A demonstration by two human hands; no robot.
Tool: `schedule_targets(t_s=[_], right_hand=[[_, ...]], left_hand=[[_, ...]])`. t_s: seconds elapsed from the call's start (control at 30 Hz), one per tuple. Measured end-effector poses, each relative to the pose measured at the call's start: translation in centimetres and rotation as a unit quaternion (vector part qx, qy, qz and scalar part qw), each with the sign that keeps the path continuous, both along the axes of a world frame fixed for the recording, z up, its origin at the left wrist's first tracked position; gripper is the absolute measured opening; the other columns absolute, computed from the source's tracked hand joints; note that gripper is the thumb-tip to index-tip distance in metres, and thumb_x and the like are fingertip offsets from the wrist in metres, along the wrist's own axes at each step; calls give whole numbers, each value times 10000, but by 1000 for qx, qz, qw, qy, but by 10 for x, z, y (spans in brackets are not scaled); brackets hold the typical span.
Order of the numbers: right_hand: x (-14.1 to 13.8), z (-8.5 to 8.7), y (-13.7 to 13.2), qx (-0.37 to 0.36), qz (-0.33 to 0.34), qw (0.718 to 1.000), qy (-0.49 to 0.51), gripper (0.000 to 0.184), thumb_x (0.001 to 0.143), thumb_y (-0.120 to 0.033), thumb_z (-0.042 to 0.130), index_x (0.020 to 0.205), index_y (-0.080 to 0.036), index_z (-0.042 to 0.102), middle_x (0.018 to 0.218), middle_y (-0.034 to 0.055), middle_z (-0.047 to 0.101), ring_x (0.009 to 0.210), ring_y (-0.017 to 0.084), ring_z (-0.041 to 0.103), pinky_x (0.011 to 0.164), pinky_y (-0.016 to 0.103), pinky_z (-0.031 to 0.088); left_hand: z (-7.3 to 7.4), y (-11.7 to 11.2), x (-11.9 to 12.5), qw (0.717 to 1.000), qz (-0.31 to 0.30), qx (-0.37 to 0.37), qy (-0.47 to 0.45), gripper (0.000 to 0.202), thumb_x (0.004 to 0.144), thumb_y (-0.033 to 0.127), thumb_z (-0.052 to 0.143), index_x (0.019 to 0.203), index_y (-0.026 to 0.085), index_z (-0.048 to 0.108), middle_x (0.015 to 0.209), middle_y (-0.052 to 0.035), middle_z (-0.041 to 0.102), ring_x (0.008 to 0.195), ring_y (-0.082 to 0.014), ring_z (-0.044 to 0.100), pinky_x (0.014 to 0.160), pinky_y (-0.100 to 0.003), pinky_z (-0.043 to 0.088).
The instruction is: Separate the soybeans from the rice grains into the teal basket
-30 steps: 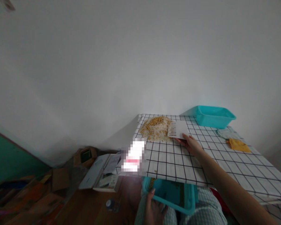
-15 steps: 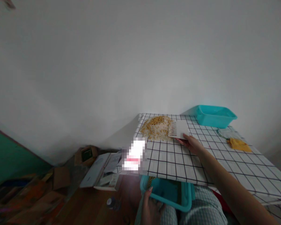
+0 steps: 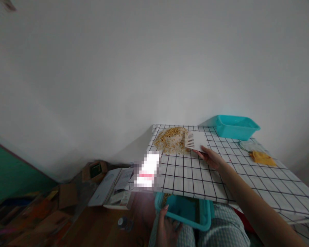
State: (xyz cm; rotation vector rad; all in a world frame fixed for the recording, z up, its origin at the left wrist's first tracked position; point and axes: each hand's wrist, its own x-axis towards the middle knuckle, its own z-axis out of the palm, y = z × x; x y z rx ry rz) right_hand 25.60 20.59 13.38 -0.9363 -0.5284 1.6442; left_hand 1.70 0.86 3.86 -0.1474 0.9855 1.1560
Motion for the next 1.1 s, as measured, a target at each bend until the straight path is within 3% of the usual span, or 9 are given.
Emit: schedule_targets(t_s=[0.3,0.9,1.1], right_hand=[[-2,-3,3,6,4,1000,-16,231,966,-107,451,1168,-97,563,940,116,751,810,152,743,724,190,619],[-3,-4,2,15,-2,999,-29,228,950,-117,481,1152,-119,586,954,112,750,826,169,743,738,220,625],[-2,-5,3,13,-12,999,-29,265,934,-115,505,1188,-108,582,1007,130,748,859,178,744,738,203,620]], left_hand=[[-2,0,1,1000,6,-8,-7,499,756,433,644,1198,229,535,1101,-133,713,948,-314,689,772,-424,498],[11,-1,6,1000,0,-12,3,623,781,412,607,1350,235,425,1393,-165,540,984,-296,656,767,-406,488],[11,-1,7,1000,-1,-18,0,608,777,421,616,1333,234,458,1378,-158,561,1014,-301,648,793,-409,486]])
